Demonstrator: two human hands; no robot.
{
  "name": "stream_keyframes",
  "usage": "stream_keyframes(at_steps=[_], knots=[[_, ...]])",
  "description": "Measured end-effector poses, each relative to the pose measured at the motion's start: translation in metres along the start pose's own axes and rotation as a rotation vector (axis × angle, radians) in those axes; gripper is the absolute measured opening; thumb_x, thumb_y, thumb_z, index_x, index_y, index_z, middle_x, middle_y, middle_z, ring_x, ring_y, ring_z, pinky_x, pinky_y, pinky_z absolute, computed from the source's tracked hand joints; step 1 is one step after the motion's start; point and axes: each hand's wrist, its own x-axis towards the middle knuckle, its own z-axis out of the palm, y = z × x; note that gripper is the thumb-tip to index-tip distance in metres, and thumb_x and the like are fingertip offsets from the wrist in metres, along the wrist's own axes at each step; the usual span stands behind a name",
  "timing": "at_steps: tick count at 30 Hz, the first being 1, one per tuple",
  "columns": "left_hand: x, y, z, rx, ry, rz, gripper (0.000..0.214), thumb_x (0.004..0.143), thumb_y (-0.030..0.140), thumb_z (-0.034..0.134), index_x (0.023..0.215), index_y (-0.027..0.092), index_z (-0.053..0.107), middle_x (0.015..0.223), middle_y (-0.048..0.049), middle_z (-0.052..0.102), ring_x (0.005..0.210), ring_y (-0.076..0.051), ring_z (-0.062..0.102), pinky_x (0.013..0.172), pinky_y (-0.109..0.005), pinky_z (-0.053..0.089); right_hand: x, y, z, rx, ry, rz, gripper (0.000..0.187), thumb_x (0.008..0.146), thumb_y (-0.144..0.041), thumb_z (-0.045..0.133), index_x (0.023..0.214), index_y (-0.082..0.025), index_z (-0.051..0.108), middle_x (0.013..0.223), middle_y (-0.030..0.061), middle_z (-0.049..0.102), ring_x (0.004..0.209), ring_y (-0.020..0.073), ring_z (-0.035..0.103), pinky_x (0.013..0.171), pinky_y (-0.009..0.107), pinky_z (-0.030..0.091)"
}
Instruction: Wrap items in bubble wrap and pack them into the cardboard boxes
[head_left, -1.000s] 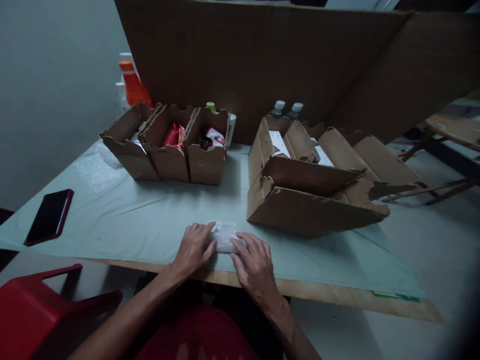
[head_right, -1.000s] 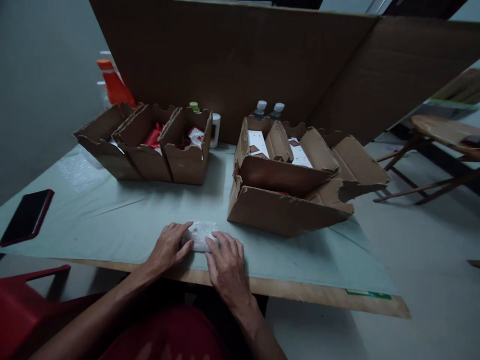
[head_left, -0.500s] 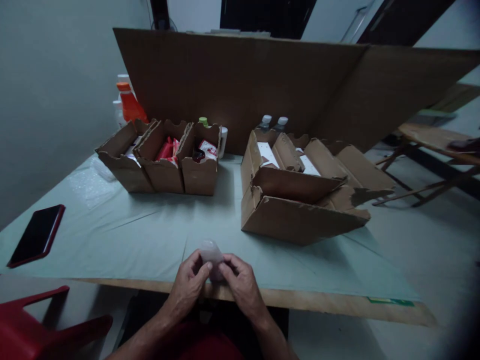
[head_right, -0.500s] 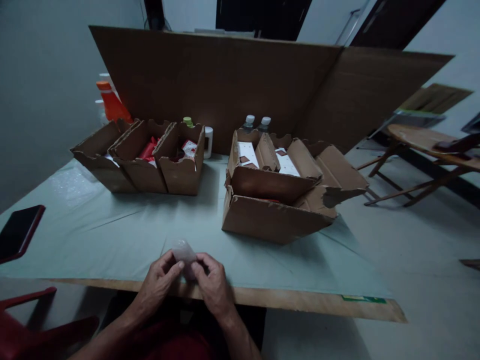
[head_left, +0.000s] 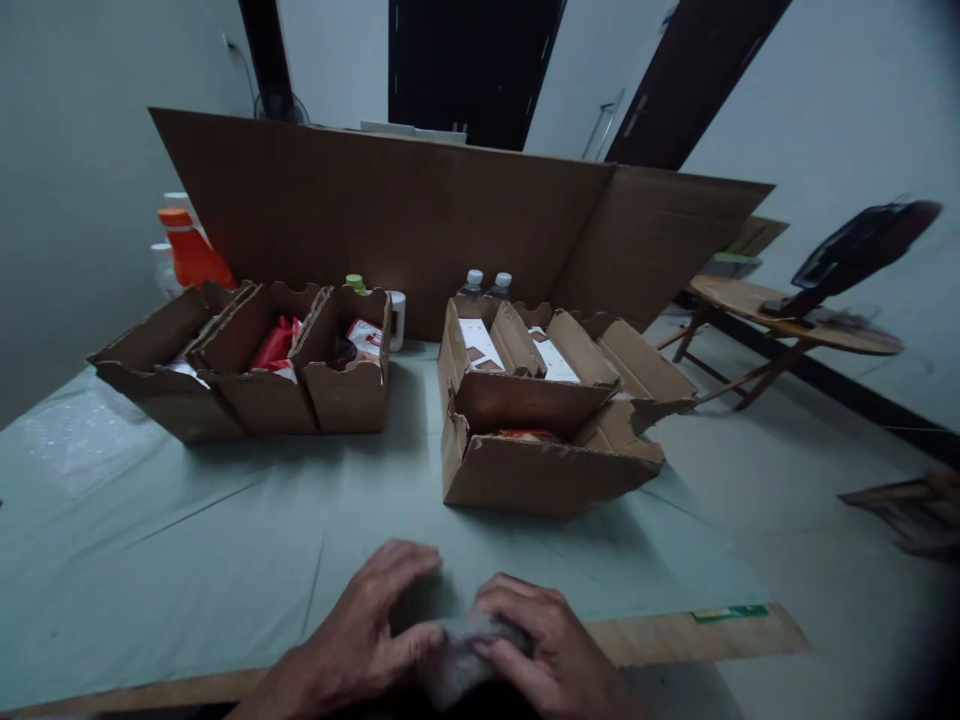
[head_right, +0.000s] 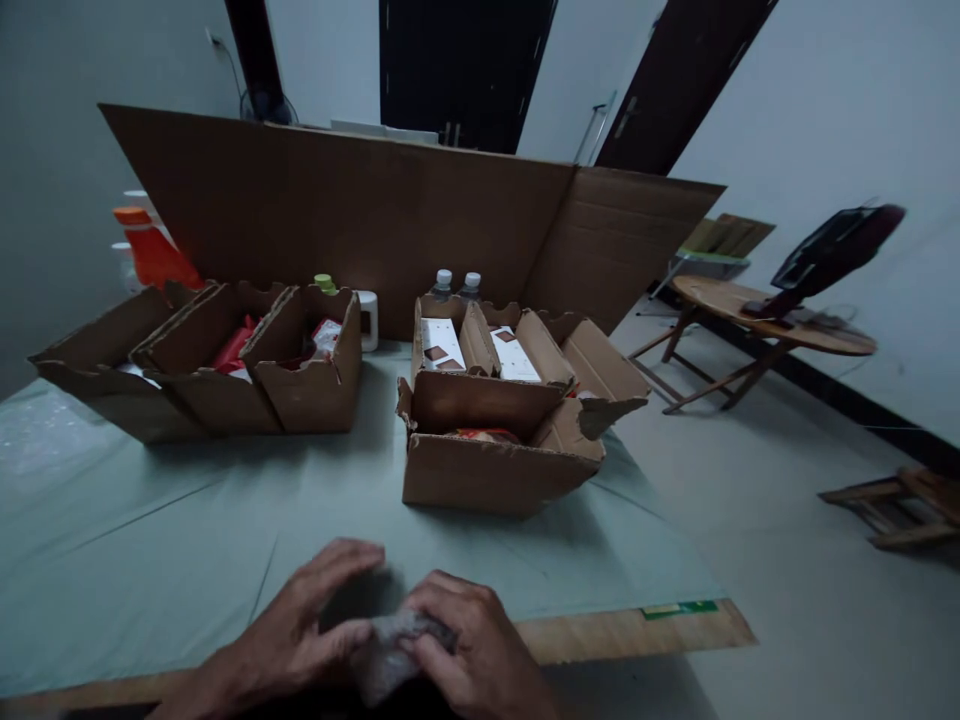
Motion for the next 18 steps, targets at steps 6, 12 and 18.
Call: stream_keyframes(at_steps=[6,12,18], knots=[[0.085,0.011,-0.025,0.183,0.334,0.178,0.073,0.087,0.025,0.068,0.152,0.03,0.035,0.165,-0.0159,0.021,0.148,-0.036,0.034,0.112,-0.056,0.044,-0.013,-0.011,-0.111,-0.154,0.535,-0.158,0.007,0.088,-0.03,0.07,0.094,-0.033,0.073,0.088,0.002,0.074,0.081,0.0212,0.071,0.071,0.03,0.059],[0.11,0.012,0.001,0.108,0.319,0.232,0.035,0.08,0.002,0.055,0.105,0.023,0.067,0.166,-0.0114,0.02,0.147,-0.035,0.036,0.105,-0.051,0.051,0.053,-0.01,-0.164,-0.478,0.573,-0.137,0.017,0.09,-0.031,0.06,0.101,-0.028,0.073,0.1,0.0033,0.075,0.088,0.02,0.07,0.082,0.034,0.055],[0.106,0.013,0.007,0.083,0.368,0.201,0.033,0.081,0.003,0.055,0.103,0.023,0.069,0.162,-0.0123,0.03,0.142,-0.034,0.044,0.101,-0.05,0.055,0.145,0.021,-0.144,-0.591,-0.022,-0.188,0.023,0.082,-0.012,0.055,0.093,-0.023,0.073,0.093,0.0019,0.076,0.083,0.0185,0.069,0.077,0.029,0.052]])
